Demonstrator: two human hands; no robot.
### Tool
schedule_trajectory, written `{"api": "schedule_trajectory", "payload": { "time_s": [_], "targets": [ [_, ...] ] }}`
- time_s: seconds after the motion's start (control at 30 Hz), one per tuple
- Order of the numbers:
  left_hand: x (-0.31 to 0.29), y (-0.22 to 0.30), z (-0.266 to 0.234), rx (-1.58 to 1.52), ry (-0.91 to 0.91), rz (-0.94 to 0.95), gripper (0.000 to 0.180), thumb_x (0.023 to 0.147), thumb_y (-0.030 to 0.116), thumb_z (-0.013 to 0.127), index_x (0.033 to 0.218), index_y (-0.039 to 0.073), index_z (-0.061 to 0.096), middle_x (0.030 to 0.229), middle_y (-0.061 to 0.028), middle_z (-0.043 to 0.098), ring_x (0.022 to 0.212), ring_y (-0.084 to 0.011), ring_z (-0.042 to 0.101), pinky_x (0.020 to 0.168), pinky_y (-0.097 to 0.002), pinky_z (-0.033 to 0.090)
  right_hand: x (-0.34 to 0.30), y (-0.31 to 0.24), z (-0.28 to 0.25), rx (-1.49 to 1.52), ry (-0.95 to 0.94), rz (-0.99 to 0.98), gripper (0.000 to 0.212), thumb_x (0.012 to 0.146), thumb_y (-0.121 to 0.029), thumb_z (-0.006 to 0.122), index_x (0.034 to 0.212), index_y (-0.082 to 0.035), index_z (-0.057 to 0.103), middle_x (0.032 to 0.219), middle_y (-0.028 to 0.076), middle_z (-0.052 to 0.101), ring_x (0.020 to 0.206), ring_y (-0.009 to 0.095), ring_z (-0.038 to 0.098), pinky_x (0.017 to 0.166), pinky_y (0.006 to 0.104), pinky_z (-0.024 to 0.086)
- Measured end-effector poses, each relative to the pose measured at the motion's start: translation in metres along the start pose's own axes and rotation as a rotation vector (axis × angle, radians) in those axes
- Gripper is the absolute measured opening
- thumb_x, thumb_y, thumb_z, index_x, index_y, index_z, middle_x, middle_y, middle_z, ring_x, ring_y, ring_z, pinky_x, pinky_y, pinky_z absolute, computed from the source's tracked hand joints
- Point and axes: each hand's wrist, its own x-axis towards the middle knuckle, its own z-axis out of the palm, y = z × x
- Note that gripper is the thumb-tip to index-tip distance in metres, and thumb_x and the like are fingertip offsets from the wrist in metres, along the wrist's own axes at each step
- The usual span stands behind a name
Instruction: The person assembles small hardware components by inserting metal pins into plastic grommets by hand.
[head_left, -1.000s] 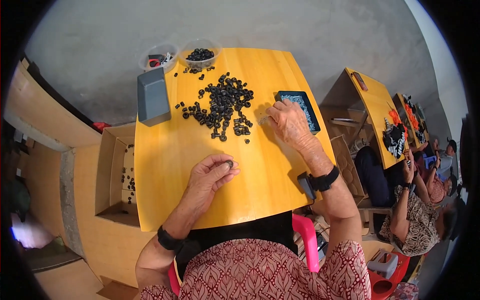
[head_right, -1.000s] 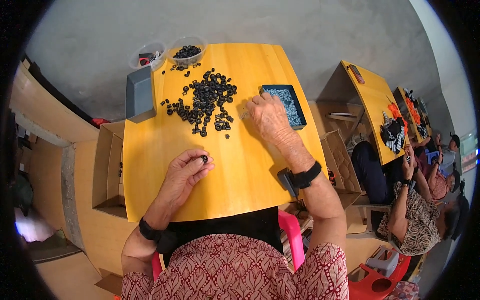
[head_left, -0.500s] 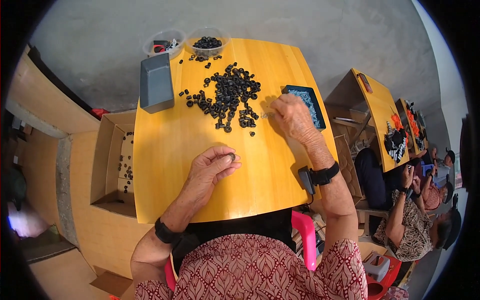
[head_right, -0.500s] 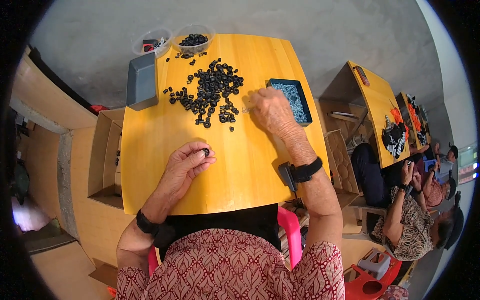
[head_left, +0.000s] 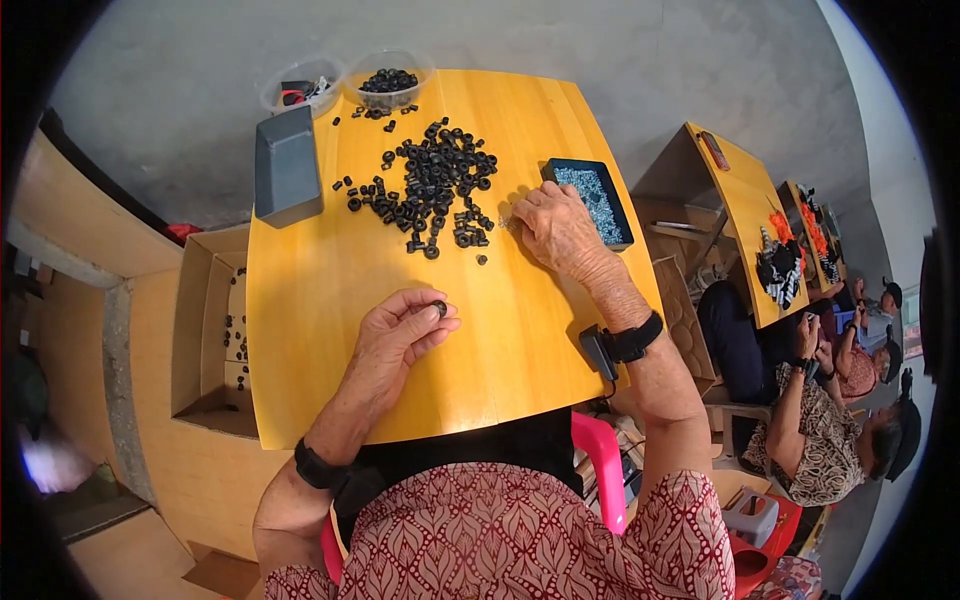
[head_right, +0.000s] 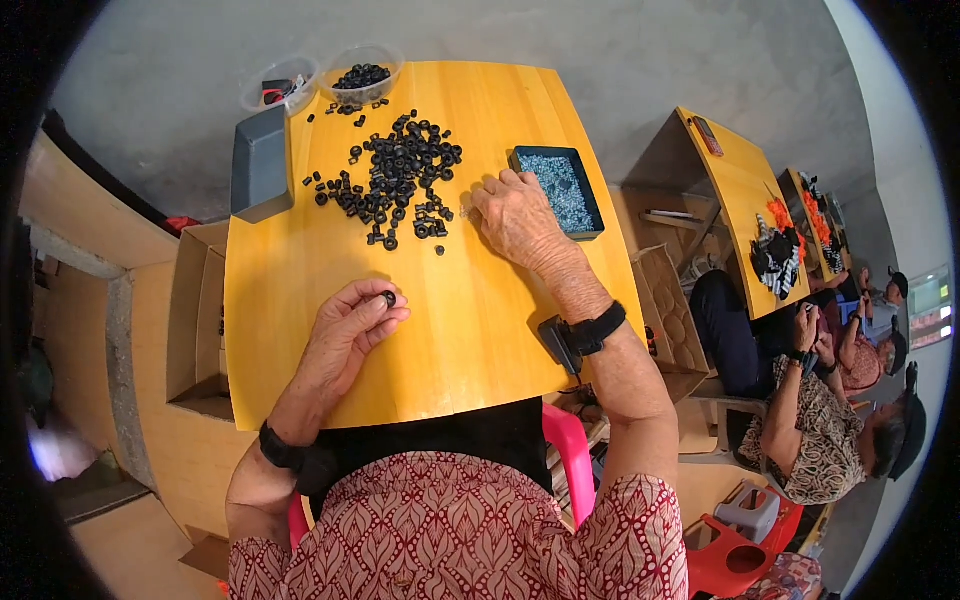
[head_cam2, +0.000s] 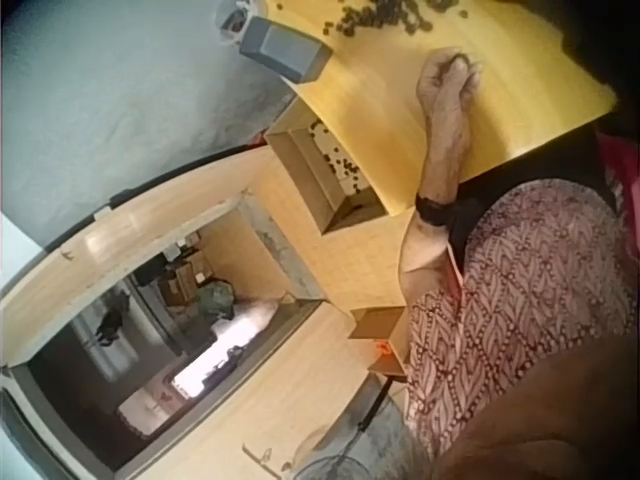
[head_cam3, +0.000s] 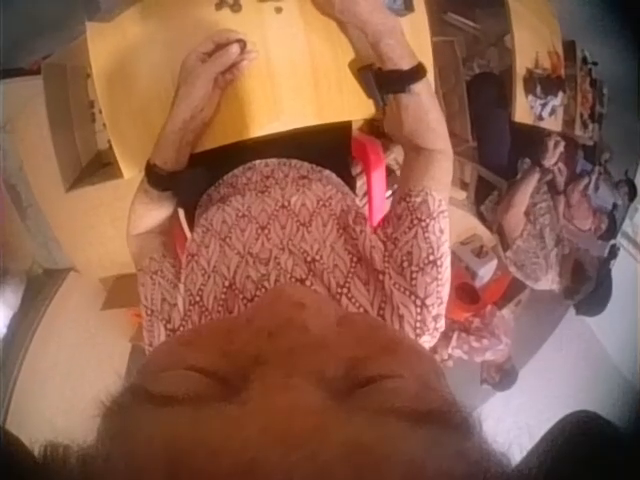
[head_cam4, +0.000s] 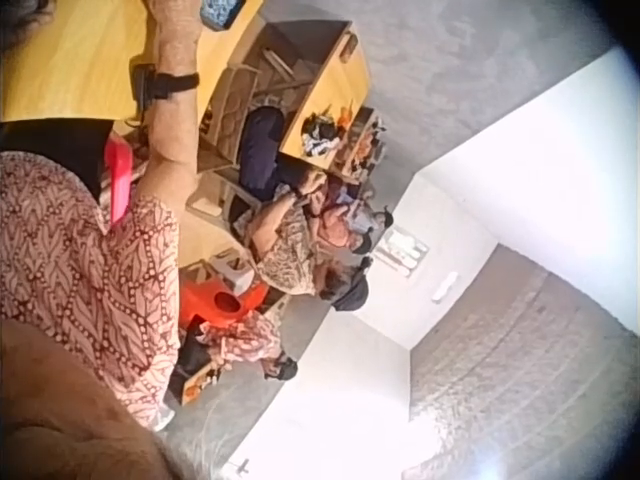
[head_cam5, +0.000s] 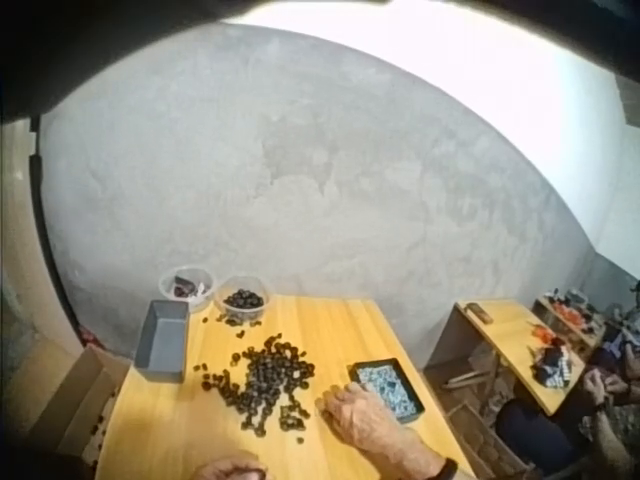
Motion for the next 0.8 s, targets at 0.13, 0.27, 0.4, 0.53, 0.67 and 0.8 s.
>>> {"api": "schedule_trajectory", "payload": {
  "time_s": [0.13, 0.27, 0.4, 0.53, 0.67, 0.8],
  "targets": [
    [-0.001, -0.001, -0.001, -0.007, 0.013, -0.002, 0.018, 0.095, 0.009, 0.062, 0.112, 0.004, 0.063, 0.105, -0.0067, 0.068, 0.097, -0.0164, 0.068, 0.084, -0.0232, 0.056, 0.001, -0.001, -0.003, 0.040, -0.030, 0.064, 0.016, 0.084, -0.014, 0.065, 0.099, -0.007, 0.063, 0.086, 0.009, 0.062, 0.088, 0.027, 0.058, 0.082, 0.0388, 0.044],
    [0.000, 0.000, -0.001, -0.013, 0.005, 0.003, 0.018, 0.095, 0.009, 0.062, 0.112, 0.003, 0.063, 0.105, -0.0076, 0.068, 0.098, -0.0169, 0.068, 0.084, -0.0232, 0.056, -0.003, 0.001, -0.002, 0.111, 0.079, 0.024, 0.012, 0.076, -0.003, 0.063, 0.081, -0.006, 0.053, 0.077, 0.011, 0.059, 0.082, 0.029, 0.056, 0.076, 0.0387, 0.043],
    [0.002, 0.002, 0.000, -0.003, 0.014, 0.011, 0.019, 0.095, 0.010, 0.062, 0.113, 0.002, 0.062, 0.105, -0.0085, 0.068, 0.098, -0.0172, 0.068, 0.084, -0.0230, 0.056, 0.001, 0.004, -0.010, 0.095, 0.050, 0.024, 0.013, 0.075, 0.000, 0.062, 0.081, -0.006, 0.053, 0.077, 0.011, 0.058, 0.080, 0.029, 0.056, 0.074, 0.0390, 0.044],
    [0.002, 0.000, -0.001, -0.019, 0.003, 0.004, 0.019, 0.095, 0.009, 0.061, 0.113, 0.002, 0.062, 0.105, -0.0090, 0.068, 0.098, -0.0174, 0.068, 0.084, -0.0234, 0.056, 0.001, 0.007, -0.027, 0.123, 0.130, 0.108, 0.013, 0.074, 0.000, 0.063, 0.084, -0.004, 0.055, 0.078, 0.011, 0.058, 0.078, 0.029, 0.056, 0.074, 0.0399, 0.046],
    [0.001, -0.001, -0.003, -0.013, 0.008, 0.009, 0.019, 0.095, 0.009, 0.062, 0.113, 0.002, 0.062, 0.105, -0.0084, 0.068, 0.098, -0.0174, 0.068, 0.085, -0.0237, 0.056, 0.000, 0.003, -0.033, 0.156, 0.264, 0.110, 0.017, 0.075, -0.003, 0.065, 0.091, -0.003, 0.060, 0.081, 0.011, 0.060, 0.081, 0.029, 0.057, 0.076, 0.0401, 0.047],
    [0.002, 0.000, -0.002, -0.024, -0.009, 0.019, 0.019, 0.095, 0.009, 0.062, 0.113, 0.003, 0.063, 0.105, -0.0081, 0.068, 0.097, -0.0171, 0.068, 0.084, -0.0236, 0.056, -0.011, 0.010, -0.020, 0.027, 0.098, 0.015, 0.018, 0.076, -0.003, 0.066, 0.093, -0.003, 0.064, 0.083, 0.011, 0.063, 0.083, 0.028, 0.058, 0.077, 0.0396, 0.048]
  ]
}}
